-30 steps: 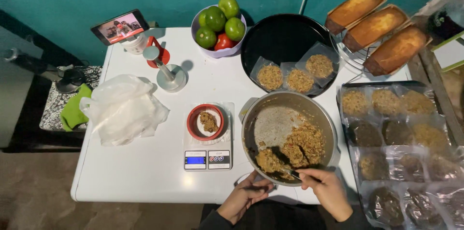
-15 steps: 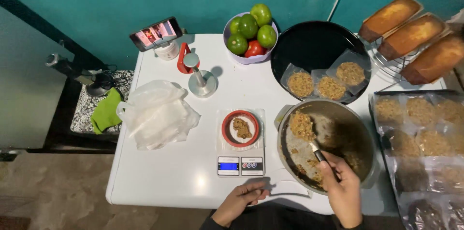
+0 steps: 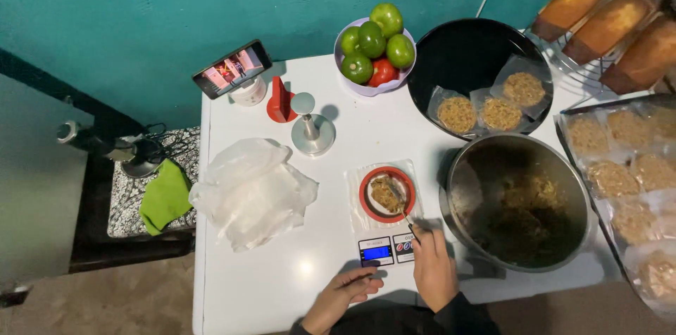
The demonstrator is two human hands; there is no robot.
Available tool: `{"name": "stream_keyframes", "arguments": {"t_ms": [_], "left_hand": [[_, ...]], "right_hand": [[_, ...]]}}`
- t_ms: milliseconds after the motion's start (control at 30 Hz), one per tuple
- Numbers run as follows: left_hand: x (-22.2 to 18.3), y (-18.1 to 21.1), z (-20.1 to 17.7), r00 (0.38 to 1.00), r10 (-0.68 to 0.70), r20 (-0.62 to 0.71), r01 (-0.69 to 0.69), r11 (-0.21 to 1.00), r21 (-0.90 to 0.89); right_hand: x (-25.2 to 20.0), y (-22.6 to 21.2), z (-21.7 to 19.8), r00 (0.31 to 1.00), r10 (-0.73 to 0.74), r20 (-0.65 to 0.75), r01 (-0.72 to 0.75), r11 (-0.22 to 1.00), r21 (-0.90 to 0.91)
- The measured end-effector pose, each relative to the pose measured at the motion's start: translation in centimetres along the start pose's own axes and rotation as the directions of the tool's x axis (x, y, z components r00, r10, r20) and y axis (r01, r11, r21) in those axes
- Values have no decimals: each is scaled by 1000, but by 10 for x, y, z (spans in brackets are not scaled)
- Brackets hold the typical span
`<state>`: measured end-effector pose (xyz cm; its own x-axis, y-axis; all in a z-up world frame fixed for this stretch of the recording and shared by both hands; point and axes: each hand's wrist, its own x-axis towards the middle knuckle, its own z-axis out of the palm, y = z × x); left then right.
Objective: Portioning a food mixture into plastic bags using a spoon, a scale, and a ring mold.
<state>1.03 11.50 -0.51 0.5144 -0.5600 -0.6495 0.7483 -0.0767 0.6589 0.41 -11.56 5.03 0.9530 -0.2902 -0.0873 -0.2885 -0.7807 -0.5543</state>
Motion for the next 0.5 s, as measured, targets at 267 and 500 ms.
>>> {"name": "stream_keyframes", "arguments": {"t_ms": [267, 500], "left_hand": [[2, -2, -10, 997, -20, 70, 18, 999, 33], [10, -9, -7, 997, -11, 80, 12, 1000, -15]], "right_hand": [[-7, -13, -4, 947, -217, -237, 234, 971, 46], [2, -39, -33, 988, -149, -40, 151, 987, 52]]}}
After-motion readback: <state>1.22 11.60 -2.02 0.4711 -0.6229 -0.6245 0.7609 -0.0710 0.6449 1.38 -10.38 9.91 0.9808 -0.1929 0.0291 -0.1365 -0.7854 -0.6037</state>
